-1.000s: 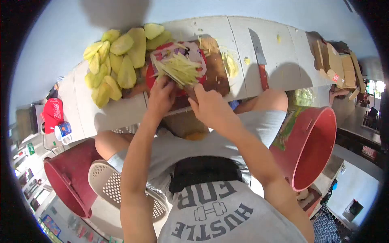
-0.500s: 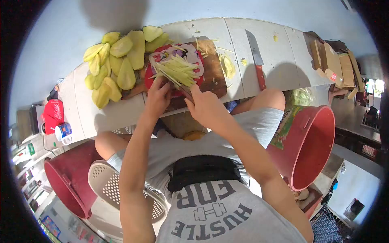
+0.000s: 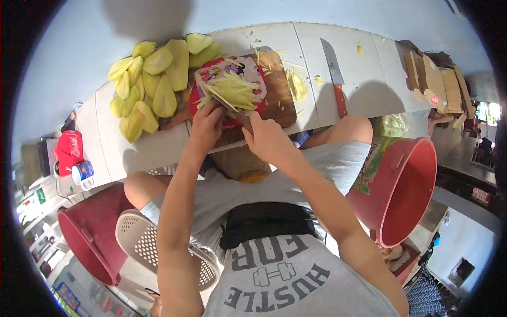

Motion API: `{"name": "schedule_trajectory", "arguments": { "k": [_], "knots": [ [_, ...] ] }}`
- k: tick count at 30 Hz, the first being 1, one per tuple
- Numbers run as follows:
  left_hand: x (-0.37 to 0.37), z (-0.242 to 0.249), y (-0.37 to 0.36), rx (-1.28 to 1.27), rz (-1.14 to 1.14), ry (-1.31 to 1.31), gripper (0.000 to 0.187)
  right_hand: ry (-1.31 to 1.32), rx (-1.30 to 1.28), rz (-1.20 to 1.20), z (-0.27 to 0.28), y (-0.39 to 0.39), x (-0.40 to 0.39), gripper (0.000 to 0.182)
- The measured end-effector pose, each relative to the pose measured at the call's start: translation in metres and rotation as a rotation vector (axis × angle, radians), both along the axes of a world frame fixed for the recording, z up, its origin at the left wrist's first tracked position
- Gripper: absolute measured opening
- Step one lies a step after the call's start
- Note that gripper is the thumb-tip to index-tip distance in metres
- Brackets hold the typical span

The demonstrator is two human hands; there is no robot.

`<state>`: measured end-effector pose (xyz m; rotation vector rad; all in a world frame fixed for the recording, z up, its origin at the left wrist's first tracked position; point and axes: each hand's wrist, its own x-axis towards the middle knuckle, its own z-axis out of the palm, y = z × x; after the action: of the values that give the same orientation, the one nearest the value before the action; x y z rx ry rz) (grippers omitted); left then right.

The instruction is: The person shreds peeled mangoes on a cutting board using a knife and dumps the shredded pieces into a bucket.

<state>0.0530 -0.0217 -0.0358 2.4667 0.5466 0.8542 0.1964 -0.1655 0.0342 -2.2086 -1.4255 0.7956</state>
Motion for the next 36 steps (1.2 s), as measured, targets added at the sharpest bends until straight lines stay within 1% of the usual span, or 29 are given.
{"name": "schedule_trajectory", "arguments": {
  "k": [2, 5, 8, 10, 12, 14, 16, 18, 20, 23, 26, 28, 29, 30, 31, 32, 36],
  "knots": [
    [0.000, -0.010, 0.006, -0.003, 0.000, 0.052, 0.023, -0.016, 0.012, 0.003, -0.008, 0.006, 0.006, 0.031],
    [0.000, -0.003, 0.005, -0.019, -0.014, 0.039, 0.024, -0.026, 0.009, -0.005, -0.005, 0.001, -0.001, 0.032],
    [0.000, 0.000, 0.002, -0.013, 0.005, 0.039, 0.024, -0.011, 0.016, -0.007, 0.009, 0.000, -0.003, 0.030],
    [-0.001, -0.003, 0.003, -0.007, 0.005, 0.024, 0.023, 0.049, 0.006, -0.008, 0.026, -0.001, -0.001, 0.030],
    [0.000, -0.004, 0.004, 0.000, 0.001, 0.004, 0.023, 0.036, 0.034, -0.008, 0.000, -0.001, 0.001, 0.030],
    [0.000, -0.003, 0.005, 0.021, 0.014, 0.031, 0.022, 0.022, 0.060, -0.015, -0.009, -0.002, 0.000, 0.031],
    [0.000, -0.004, 0.007, 0.032, 0.012, 0.009, 0.021, 0.049, 0.001, -0.011, -0.008, 0.000, -0.003, 0.031],
    [-0.002, -0.005, 0.005, 0.038, 0.008, -0.011, 0.020, 0.061, 0.003, -0.025, -0.007, -0.001, -0.005, 0.031],
    [-0.002, -0.006, 0.003, -0.096, 0.031, -0.007, 0.019, 0.069, 0.008, -0.036, -0.005, 0.000, -0.003, 0.031],
    [-0.003, -0.001, 0.003, -0.107, 0.030, -0.003, 0.018, 0.045, 0.009, 0.007, 0.000, 0.001, -0.002, 0.031],
    [-0.006, -0.006, 0.005, -0.052, 0.030, 0.005, 0.018, 0.011, -0.007, 0.020, 0.019, 0.000, -0.004, 0.031],
    [-0.006, -0.010, 0.004, -0.061, 0.036, 0.012, 0.019, 0.003, -0.048, 0.023, 0.026, -0.001, -0.005, 0.032],
    [-0.005, -0.012, 0.004, -0.066, 0.040, 0.015, 0.019, 0.003, -0.051, 0.021, 0.014, -0.001, -0.004, 0.032],
    [-0.005, -0.013, 0.005, -0.070, 0.039, 0.016, 0.019, 0.025, 0.017, 0.013, -0.007, -0.001, -0.004, 0.032],
    [-0.007, -0.013, 0.005, -0.032, 0.034, 0.032, 0.019, 0.049, 0.084, 0.005, -0.013, -0.001, -0.006, 0.033],
    [-0.007, -0.011, 0.007, 0.011, 0.030, 0.045, 0.020, 0.049, 0.085, 0.005, -0.016, -0.002, -0.006, 0.033],
    [-0.003, -0.011, 0.010, -0.002, -0.012, -0.017, 0.020, 0.026, 0.016, 0.007, 0.003, -0.001, -0.009, 0.033]
  ]
}}
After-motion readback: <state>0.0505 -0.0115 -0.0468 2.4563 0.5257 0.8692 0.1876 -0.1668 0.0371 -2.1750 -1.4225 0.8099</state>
